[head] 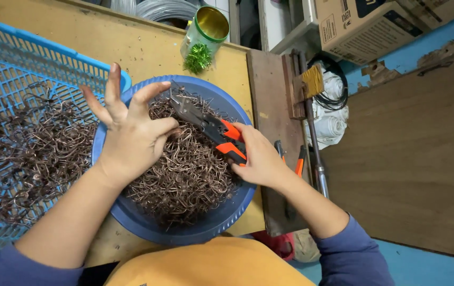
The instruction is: A person uses wire cutters to cut small pieces of copper wire from a large pile and sorts them into a basket.
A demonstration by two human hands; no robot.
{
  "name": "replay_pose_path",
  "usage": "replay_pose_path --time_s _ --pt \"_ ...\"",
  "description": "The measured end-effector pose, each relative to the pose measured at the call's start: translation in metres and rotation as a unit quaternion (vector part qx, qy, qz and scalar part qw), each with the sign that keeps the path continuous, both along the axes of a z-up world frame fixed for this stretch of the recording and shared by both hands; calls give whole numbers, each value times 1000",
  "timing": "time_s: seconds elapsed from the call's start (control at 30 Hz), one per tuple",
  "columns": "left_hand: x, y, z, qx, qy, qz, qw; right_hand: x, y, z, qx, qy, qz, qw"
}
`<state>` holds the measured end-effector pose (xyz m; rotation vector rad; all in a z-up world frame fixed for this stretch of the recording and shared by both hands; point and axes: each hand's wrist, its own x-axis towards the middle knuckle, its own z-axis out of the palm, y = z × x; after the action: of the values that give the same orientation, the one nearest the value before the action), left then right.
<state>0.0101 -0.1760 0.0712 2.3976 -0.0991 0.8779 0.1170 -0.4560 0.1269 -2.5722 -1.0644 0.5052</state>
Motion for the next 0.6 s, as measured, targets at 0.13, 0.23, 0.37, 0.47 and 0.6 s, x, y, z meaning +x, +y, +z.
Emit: replay_pose_path --time_s 0.13,0.23,0.37,0.47,0.6 --pt "-1 3 1 -13 -22 1 1000 -2 13 34 -70 98 -36 992" --pt "1 7 2 2 -40 3 999 3 16 31 -97 90 -40 990" --pt "-4 7 -1 4 -28 7 1000 8 10 6 -44 -14 -50 998" --pt "-2 6 1 12 -33 10 999 14 3 -6 -21 -62 -46 997" --pt "-1 7 3 3 -37 -2 999 13 5 4 -20 -29 -39 999"
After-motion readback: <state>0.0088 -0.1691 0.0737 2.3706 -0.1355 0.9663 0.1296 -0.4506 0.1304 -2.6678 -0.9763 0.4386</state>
